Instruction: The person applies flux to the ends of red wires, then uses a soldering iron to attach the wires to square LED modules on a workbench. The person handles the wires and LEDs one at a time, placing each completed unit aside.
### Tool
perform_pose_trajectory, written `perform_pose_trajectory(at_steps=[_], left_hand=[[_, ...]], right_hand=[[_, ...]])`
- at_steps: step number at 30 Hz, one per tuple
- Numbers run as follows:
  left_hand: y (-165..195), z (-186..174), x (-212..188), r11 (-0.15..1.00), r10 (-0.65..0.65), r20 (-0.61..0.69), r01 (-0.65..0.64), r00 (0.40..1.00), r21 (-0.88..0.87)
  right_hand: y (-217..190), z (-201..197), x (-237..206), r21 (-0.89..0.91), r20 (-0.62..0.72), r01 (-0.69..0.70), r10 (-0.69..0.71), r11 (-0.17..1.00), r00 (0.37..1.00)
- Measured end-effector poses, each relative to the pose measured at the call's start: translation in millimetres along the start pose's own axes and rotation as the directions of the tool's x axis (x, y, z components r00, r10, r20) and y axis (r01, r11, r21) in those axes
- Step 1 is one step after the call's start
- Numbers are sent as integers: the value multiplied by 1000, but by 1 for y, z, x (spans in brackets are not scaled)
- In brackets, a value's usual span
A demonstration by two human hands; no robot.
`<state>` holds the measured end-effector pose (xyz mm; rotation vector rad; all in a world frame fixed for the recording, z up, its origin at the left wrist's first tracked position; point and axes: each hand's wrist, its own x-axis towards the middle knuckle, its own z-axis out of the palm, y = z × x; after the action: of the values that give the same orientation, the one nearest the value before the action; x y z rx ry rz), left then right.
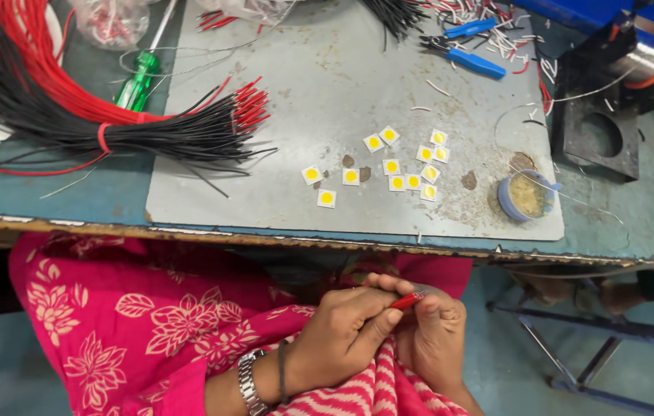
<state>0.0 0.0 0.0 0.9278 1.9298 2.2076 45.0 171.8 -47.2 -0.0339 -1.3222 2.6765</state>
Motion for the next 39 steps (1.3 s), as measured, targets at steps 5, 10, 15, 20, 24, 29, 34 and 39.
perform_pose_trajectory(at_steps=[5, 10, 15, 20, 24, 29, 34, 39], left_hand=[[3, -3, 0, 998, -26, -22, 27, 999, 48], [8, -5, 2, 988, -53, 16, 50, 998, 143], [10, -6, 5, 984, -14, 70, 2, 997, 177], [10, -1, 12, 980, 19, 99, -38, 995, 194], [11, -3, 14, 976, 78, 78, -92, 994, 196], [13, -16, 1, 948, 138, 120, -166, 983, 271], [18, -37, -11, 944, 69, 136, -108, 988, 312], [26, -67, -23, 960, -141, -43, 147, 989, 239]], right_hand=[[5, 1, -6, -181, -36, 96, -104, 979, 994], [8, 0, -5, -186, -89, 188, -207, 964, 974], [11, 0, -6, -278, -74, 363, -396, 889, 915], [-3, -6, 2, -396, -26, 400, -445, 826, 895], [-8, -3, 2, -246, -27, 350, -367, 904, 930], [-35, 15, 19, -401, 106, 520, -526, 754, 844], [-112, 8, 58, -837, 191, 420, -532, 351, 825], [-126, -8, 81, -990, 60, 103, -362, 101, 930]])
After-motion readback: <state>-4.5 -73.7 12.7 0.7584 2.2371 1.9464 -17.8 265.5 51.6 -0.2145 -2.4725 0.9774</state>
